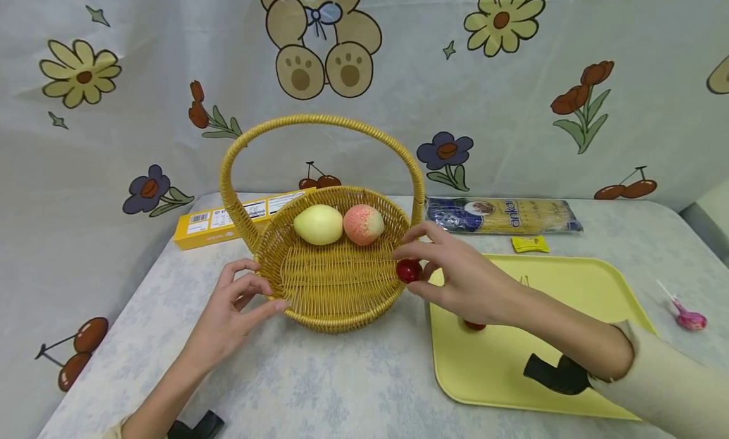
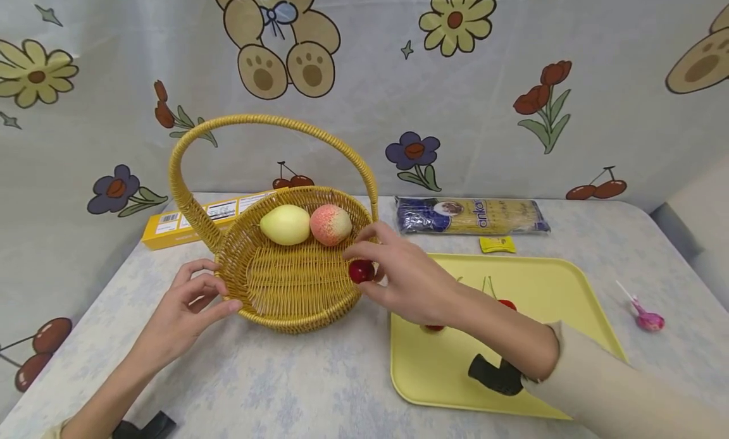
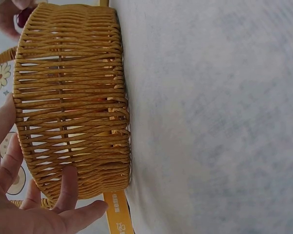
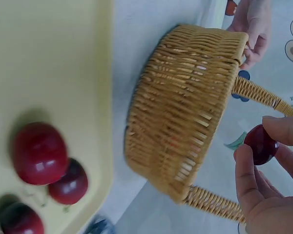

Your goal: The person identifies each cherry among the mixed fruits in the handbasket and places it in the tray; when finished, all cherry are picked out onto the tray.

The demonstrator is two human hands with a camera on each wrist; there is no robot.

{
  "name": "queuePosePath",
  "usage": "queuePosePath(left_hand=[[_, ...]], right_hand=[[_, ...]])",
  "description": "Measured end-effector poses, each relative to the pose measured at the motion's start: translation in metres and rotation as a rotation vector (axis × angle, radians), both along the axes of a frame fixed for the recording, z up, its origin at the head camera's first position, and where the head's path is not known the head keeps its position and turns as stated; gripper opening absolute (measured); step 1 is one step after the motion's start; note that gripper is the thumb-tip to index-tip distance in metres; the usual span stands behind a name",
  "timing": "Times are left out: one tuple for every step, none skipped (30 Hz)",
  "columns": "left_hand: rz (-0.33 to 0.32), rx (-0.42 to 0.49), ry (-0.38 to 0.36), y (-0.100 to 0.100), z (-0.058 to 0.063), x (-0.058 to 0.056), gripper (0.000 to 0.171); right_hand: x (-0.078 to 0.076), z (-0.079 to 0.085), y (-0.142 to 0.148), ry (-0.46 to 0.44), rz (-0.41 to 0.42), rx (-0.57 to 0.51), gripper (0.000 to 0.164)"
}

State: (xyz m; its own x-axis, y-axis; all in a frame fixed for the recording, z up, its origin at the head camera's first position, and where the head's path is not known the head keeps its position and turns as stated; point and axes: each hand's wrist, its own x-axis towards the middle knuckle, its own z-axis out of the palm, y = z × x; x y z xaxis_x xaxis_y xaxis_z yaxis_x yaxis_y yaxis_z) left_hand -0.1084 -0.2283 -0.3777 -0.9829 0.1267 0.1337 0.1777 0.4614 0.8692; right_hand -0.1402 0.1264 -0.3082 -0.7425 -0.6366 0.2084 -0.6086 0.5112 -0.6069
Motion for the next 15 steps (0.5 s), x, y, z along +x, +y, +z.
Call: queuePosePath(left_hand=[[0.001, -0.002, 0.001, 0.000, 0.000, 0.000, 0.023], [0.001, -0.004, 0.003, 0.000, 0.000, 0.000, 0.023], [0.002, -0.006, 0.006, 0.000, 0.000, 0.000, 0.023], [0.002, -0.006, 0.008, 0.000, 0.000, 0.000, 0.022], [0.002, -0.007, 0.010, 0.000, 0.000, 0.000, 0.022], [0.002, -0.008, 0.011, 0.000, 0.000, 0.000, 0.022], [0.003, -0.008, 0.011, 0.000, 0.000, 0.000, 0.022], [0.003, -0.008, 0.012, 0.000, 0.000, 0.000, 0.022], [0.003, -0.009, 0.013, 0.000, 0.000, 0.000, 0.022], [0.004, -0.009, 0.013, 0.000, 0.000, 0.000, 0.022], [0.003, -0.010, 0.015, 0.000, 0.000, 0.000, 0.022], [0.002, -0.011, 0.016, 0.000, 0.000, 0.000, 0.022], [0.002, -0.011, 0.017, 0.000, 0.000, 0.000, 0.022], [0.002, -0.012, 0.017, 0.000, 0.000, 0.000, 0.021], [0.001, -0.012, 0.018, 0.000, 0.000, 0.000, 0.021]], right_hand=[[0.002, -0.001, 0.005, -0.005, -0.017, 0.007, 0.035], [0.003, -0.002, 0.010, -0.014, -0.034, 0.016, 0.034], [0.005, -0.003, 0.016, -0.029, -0.049, 0.020, 0.033], [0.007, -0.004, 0.022, -0.040, -0.065, 0.026, 0.033], [0.009, -0.006, 0.027, -0.049, -0.078, 0.032, 0.032], [0.011, -0.006, 0.033, -0.051, -0.090, 0.037, 0.031], [0.013, -0.008, 0.038, -0.055, -0.100, 0.040, 0.031], [0.014, -0.009, 0.044, -0.058, -0.110, 0.041, 0.031], [0.016, -0.010, 0.050, -0.055, -0.118, 0.040, 0.031], [0.018, -0.011, 0.055, -0.050, -0.127, 0.041, 0.031], [0.019, -0.013, 0.060, -0.048, -0.141, 0.047, 0.031], [0.021, -0.014, 0.065, -0.045, -0.153, 0.052, 0.032], [0.022, -0.016, 0.070, -0.046, -0.165, 0.052, 0.032], [0.023, -0.018, 0.075, -0.041, -0.176, 0.052, 0.032], [0.025, -0.020, 0.080, -0.034, -0.188, 0.053, 0.032]])
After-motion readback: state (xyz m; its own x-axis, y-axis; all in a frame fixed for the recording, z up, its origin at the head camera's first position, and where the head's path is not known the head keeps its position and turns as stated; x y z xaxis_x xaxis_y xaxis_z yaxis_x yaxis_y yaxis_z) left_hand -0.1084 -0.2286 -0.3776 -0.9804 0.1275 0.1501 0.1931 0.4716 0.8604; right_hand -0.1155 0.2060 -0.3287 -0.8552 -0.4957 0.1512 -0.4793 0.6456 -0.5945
